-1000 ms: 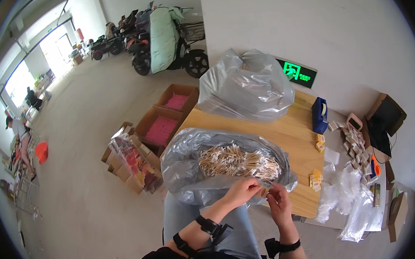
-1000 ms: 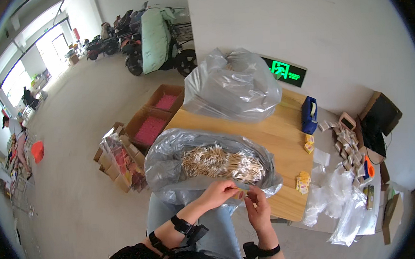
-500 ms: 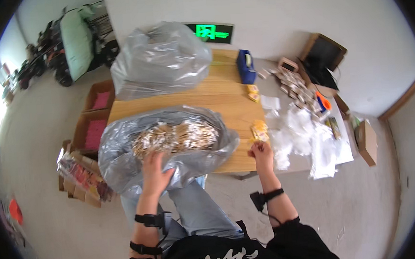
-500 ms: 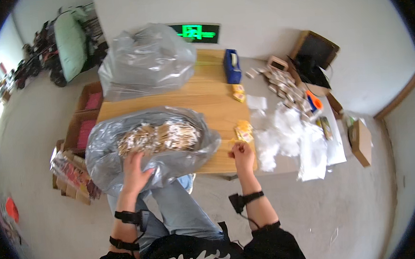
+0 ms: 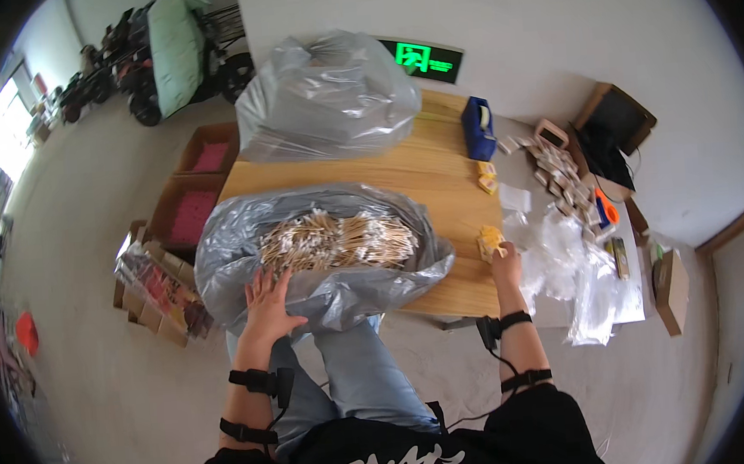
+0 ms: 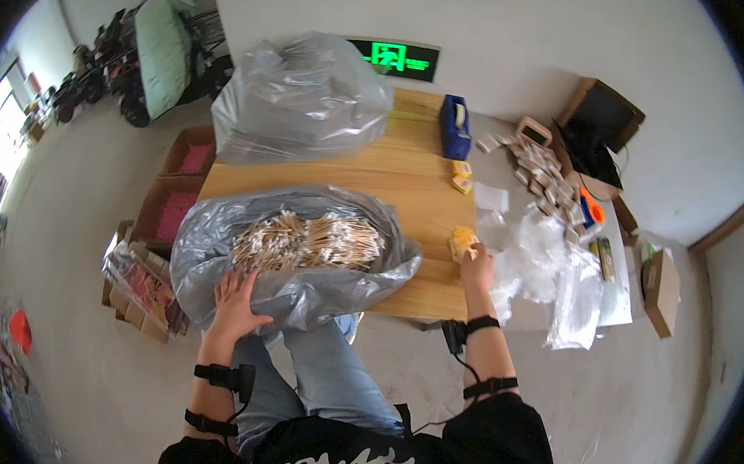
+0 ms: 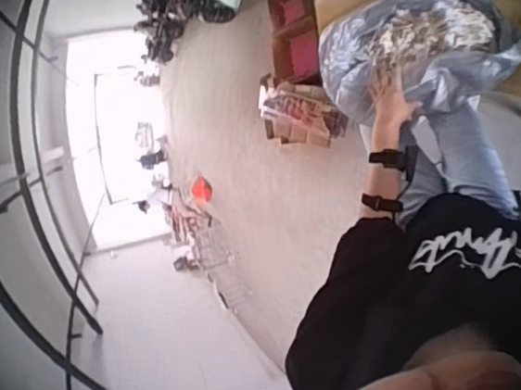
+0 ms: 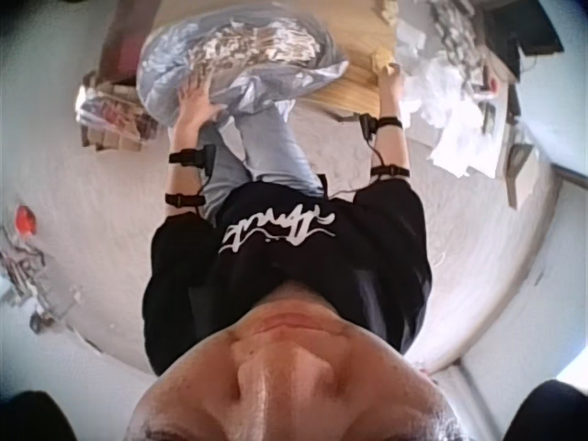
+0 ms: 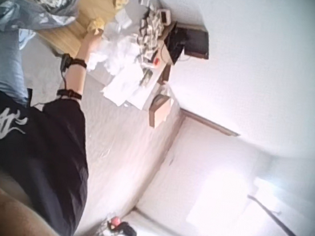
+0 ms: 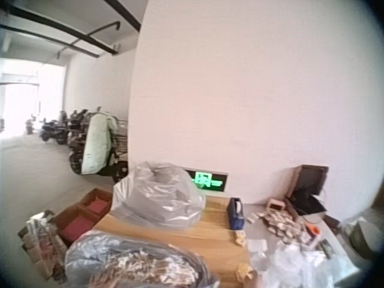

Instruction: Organizing and packing bundles of cotton swabs into plastic bags and applying labels.

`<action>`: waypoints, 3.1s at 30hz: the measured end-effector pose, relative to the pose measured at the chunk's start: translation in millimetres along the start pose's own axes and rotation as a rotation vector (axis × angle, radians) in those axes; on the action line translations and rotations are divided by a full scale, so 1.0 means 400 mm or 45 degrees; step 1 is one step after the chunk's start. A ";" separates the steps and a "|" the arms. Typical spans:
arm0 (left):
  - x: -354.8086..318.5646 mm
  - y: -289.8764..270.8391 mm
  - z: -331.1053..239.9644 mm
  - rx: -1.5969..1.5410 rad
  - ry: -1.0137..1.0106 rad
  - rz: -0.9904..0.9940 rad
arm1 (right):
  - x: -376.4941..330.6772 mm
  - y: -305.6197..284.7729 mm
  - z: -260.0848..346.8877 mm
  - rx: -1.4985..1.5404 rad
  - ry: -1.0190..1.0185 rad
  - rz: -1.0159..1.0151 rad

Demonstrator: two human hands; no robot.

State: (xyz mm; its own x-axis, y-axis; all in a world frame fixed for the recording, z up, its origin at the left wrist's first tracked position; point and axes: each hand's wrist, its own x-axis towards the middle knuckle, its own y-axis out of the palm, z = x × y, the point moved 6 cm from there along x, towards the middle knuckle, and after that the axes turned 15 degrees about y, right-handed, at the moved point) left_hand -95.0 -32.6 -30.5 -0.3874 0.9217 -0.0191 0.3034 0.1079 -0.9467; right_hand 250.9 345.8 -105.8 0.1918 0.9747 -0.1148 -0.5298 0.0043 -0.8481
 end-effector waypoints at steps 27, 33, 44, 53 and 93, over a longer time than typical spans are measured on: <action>0.063 0.026 0.165 0.250 0.245 -0.116 | -0.412 0.197 0.317 -0.365 -1.159 0.184; 0.136 0.108 0.233 0.128 0.035 -0.086 | -0.364 0.220 0.365 -0.381 -1.098 0.148; 0.286 0.112 0.263 0.173 0.016 -0.177 | -0.286 0.248 0.431 -0.422 -0.960 0.106; 0.378 0.109 0.293 0.175 -0.005 -0.119 | -0.274 0.248 0.453 -0.462 -0.901 0.087; 0.394 0.079 0.291 0.019 0.063 -0.263 | -0.236 0.255 0.457 -0.029 -0.988 0.185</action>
State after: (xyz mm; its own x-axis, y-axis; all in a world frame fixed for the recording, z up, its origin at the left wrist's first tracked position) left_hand -247.7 72.8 -100.8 -0.3967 0.8978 0.1912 0.2092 0.2912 -0.9335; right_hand 27.8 295.1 -87.0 -0.5135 0.8428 0.1612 -0.4866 -0.1312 -0.8637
